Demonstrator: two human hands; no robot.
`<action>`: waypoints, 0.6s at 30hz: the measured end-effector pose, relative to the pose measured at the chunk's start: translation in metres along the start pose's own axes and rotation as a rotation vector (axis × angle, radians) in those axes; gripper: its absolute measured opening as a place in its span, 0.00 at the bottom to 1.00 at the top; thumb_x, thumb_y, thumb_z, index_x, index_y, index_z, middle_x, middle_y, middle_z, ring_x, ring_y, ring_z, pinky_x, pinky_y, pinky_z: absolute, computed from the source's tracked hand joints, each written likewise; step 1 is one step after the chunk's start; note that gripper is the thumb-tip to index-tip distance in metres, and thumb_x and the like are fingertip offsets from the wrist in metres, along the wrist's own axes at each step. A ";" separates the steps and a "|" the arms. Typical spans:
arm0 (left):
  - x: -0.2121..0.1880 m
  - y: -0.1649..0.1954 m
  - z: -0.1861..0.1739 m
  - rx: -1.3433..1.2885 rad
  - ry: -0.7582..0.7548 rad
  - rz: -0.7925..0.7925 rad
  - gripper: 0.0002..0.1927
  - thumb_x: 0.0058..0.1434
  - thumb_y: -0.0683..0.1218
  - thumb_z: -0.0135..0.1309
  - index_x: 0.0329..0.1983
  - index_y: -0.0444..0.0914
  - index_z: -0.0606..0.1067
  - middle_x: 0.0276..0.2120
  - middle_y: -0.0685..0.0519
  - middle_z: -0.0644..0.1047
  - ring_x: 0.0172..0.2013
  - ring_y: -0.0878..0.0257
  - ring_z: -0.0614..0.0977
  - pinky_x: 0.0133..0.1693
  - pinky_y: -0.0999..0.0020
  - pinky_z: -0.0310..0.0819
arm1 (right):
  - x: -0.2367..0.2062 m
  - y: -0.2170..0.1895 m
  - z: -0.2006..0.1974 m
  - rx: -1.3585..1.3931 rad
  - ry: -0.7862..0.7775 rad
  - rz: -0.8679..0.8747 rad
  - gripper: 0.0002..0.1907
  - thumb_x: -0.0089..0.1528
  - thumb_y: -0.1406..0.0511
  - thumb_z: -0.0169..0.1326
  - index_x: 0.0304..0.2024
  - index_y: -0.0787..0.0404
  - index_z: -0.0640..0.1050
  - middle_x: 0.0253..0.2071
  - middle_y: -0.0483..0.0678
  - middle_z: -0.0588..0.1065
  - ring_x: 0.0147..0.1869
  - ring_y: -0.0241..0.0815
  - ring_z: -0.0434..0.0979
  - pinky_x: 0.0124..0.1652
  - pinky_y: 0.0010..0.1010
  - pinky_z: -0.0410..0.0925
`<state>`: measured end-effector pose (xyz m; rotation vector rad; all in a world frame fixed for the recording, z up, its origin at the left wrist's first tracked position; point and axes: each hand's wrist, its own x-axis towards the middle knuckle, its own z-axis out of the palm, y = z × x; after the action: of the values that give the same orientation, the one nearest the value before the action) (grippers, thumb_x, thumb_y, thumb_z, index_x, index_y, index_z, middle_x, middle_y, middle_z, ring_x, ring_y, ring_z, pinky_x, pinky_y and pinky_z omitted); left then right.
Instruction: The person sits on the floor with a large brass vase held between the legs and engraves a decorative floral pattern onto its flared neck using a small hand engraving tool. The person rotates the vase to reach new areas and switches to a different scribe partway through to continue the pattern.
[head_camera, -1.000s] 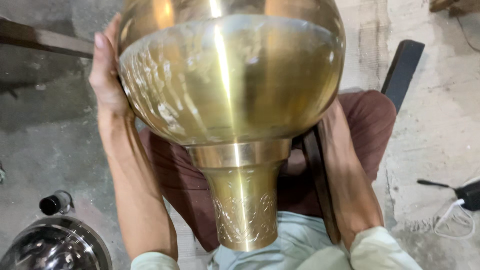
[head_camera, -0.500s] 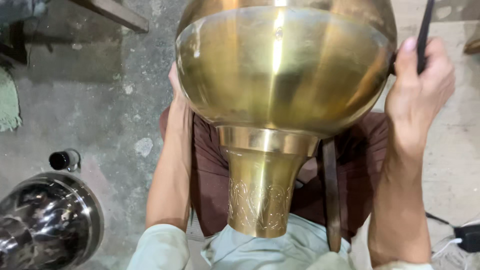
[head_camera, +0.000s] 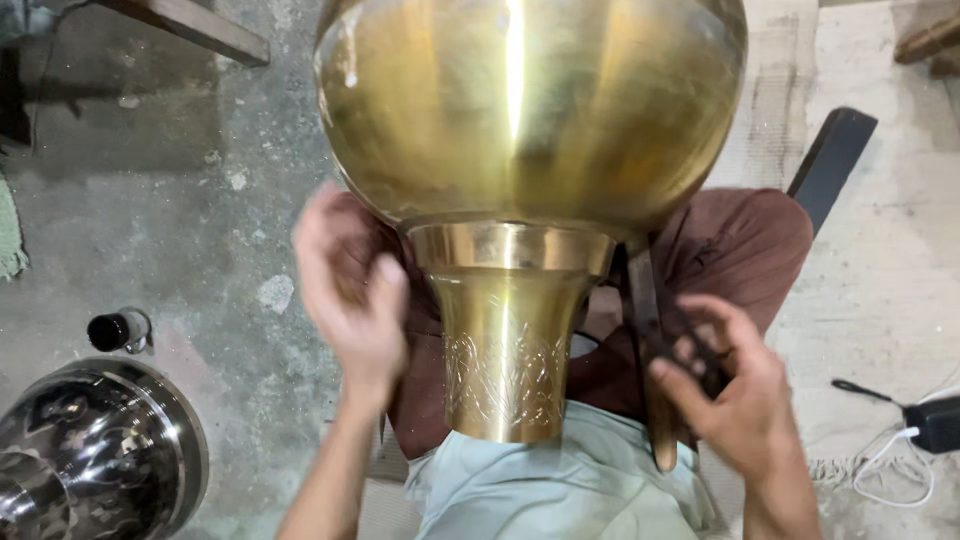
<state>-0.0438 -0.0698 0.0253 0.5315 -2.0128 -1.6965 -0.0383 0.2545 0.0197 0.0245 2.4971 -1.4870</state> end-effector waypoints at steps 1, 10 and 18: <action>-0.013 0.008 0.002 0.183 -0.071 0.236 0.22 0.58 0.45 0.55 0.55 0.36 0.70 0.59 0.43 0.68 0.61 0.49 0.70 0.66 0.50 0.65 | -0.007 -0.003 0.002 -0.053 -0.014 0.026 0.31 0.51 0.67 0.69 0.57 0.63 0.76 0.31 0.43 0.75 0.31 0.28 0.72 0.31 0.20 0.66; -0.075 0.031 0.019 0.508 -0.694 0.340 0.20 0.47 0.50 0.67 0.45 0.46 0.84 0.75 0.30 0.45 0.74 0.24 0.41 0.71 0.29 0.38 | -0.016 -0.049 0.004 -0.210 -0.030 -0.098 0.26 0.48 0.66 0.71 0.50 0.56 0.82 0.23 0.41 0.75 0.22 0.30 0.72 0.23 0.26 0.65; -0.076 0.028 0.026 0.609 -0.745 0.298 0.23 0.48 0.50 0.67 0.50 0.47 0.83 0.75 0.30 0.42 0.74 0.24 0.37 0.69 0.27 0.34 | -0.008 -0.053 0.004 -0.246 -0.061 -0.142 0.27 0.47 0.65 0.71 0.50 0.55 0.83 0.23 0.42 0.75 0.21 0.31 0.71 0.20 0.27 0.63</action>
<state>0.0041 -0.0016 0.0422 -0.2861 -2.9715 -1.1616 -0.0365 0.2266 0.0652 -0.2411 2.6604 -1.1979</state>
